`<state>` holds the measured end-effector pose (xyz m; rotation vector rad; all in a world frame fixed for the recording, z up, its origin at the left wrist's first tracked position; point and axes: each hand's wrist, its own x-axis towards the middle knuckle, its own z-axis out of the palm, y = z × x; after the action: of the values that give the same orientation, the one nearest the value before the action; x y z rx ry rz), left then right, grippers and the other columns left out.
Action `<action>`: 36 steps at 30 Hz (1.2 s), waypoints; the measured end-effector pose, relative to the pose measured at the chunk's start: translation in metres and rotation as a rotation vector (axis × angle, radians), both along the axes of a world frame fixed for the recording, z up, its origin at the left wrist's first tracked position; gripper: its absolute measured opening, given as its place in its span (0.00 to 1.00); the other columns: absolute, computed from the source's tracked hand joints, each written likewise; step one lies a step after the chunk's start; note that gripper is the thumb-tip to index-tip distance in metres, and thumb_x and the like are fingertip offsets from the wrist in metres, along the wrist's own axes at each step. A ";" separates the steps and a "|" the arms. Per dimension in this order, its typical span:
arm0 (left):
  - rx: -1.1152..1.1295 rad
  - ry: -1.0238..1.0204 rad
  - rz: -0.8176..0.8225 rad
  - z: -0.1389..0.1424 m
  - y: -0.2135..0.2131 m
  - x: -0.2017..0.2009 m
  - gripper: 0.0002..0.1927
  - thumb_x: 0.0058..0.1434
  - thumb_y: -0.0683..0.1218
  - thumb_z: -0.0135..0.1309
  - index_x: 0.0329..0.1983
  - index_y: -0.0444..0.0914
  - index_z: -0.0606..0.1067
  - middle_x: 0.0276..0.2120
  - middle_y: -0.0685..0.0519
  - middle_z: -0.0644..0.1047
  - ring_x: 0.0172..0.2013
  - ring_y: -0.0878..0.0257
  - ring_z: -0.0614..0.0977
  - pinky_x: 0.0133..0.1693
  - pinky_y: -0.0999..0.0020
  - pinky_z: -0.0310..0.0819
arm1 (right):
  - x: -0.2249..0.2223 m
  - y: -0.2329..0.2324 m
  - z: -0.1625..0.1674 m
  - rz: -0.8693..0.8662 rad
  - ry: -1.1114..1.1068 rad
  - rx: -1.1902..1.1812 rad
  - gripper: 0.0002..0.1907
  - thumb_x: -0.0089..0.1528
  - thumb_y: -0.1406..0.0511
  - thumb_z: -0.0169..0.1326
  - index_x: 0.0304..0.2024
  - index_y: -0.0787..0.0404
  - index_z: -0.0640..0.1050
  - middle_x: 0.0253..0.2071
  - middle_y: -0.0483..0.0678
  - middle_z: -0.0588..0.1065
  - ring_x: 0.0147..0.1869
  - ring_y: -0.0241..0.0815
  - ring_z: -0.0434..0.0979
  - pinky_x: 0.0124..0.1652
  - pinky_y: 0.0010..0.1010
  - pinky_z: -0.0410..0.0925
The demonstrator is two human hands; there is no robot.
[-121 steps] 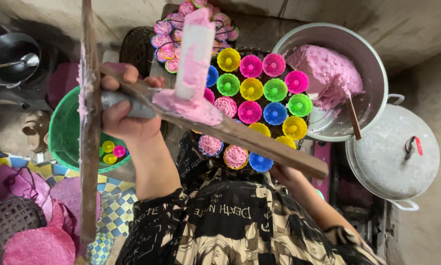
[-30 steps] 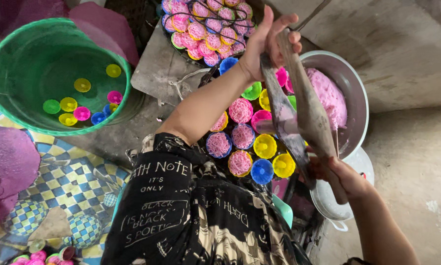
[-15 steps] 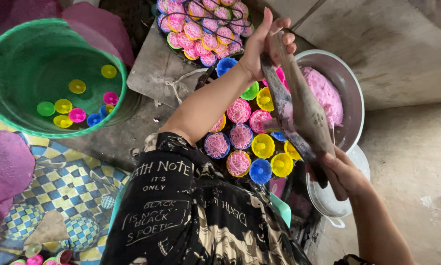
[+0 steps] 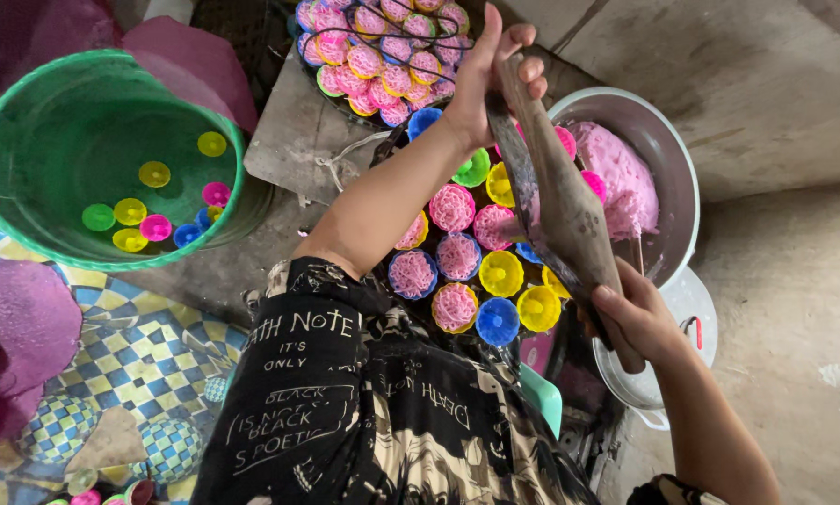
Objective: The person sits and scoops pink paste from a basin, packs it into a wooden hand mold with a white tube, presses the mold, and extrudes the shaped paste onto flower-shaped decorations arranged in colorful plastic cups on a tray. They repeat the cycle, occasionally scraping excess paste and repositioning the tray.
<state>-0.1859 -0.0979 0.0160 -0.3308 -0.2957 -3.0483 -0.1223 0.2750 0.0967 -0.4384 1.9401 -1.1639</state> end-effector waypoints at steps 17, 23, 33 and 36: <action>0.067 0.534 -0.166 0.077 0.040 0.034 0.41 0.66 0.76 0.32 0.56 0.37 0.70 0.41 0.46 0.74 0.51 0.48 0.78 0.63 0.50 0.70 | 0.039 0.045 0.023 0.119 -0.211 -0.333 0.47 0.69 0.37 0.38 0.55 0.77 0.75 0.41 0.57 0.78 0.40 0.45 0.77 0.39 0.33 0.69; 0.084 0.274 -0.119 0.043 0.075 0.045 0.41 0.67 0.73 0.35 0.71 0.42 0.64 0.28 0.49 0.72 0.35 0.53 0.76 0.51 0.49 0.72 | 0.030 0.086 -0.006 -0.007 -0.274 -0.174 0.42 0.69 0.40 0.39 0.49 0.75 0.76 0.36 0.57 0.79 0.35 0.47 0.79 0.35 0.36 0.71; 0.086 0.013 -0.039 -0.009 0.072 0.062 0.38 0.67 0.73 0.37 0.64 0.41 0.68 0.21 0.52 0.70 0.27 0.54 0.75 0.44 0.50 0.75 | 0.028 0.093 -0.037 -0.104 -0.190 0.075 0.31 0.70 0.51 0.39 0.45 0.74 0.77 0.33 0.57 0.81 0.32 0.45 0.80 0.33 0.35 0.73; 0.069 0.021 0.010 -0.017 0.058 0.059 0.36 0.69 0.72 0.36 0.61 0.40 0.70 0.19 0.52 0.69 0.25 0.54 0.74 0.42 0.49 0.75 | 0.030 0.070 -0.036 -0.109 -0.115 0.132 0.28 0.70 0.52 0.40 0.43 0.71 0.77 0.30 0.56 0.79 0.27 0.44 0.77 0.28 0.33 0.71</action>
<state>-0.1271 -0.0400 -0.0005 -0.3553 -0.1893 -3.0345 -0.0925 0.3453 0.0603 -0.1939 1.9458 -1.0961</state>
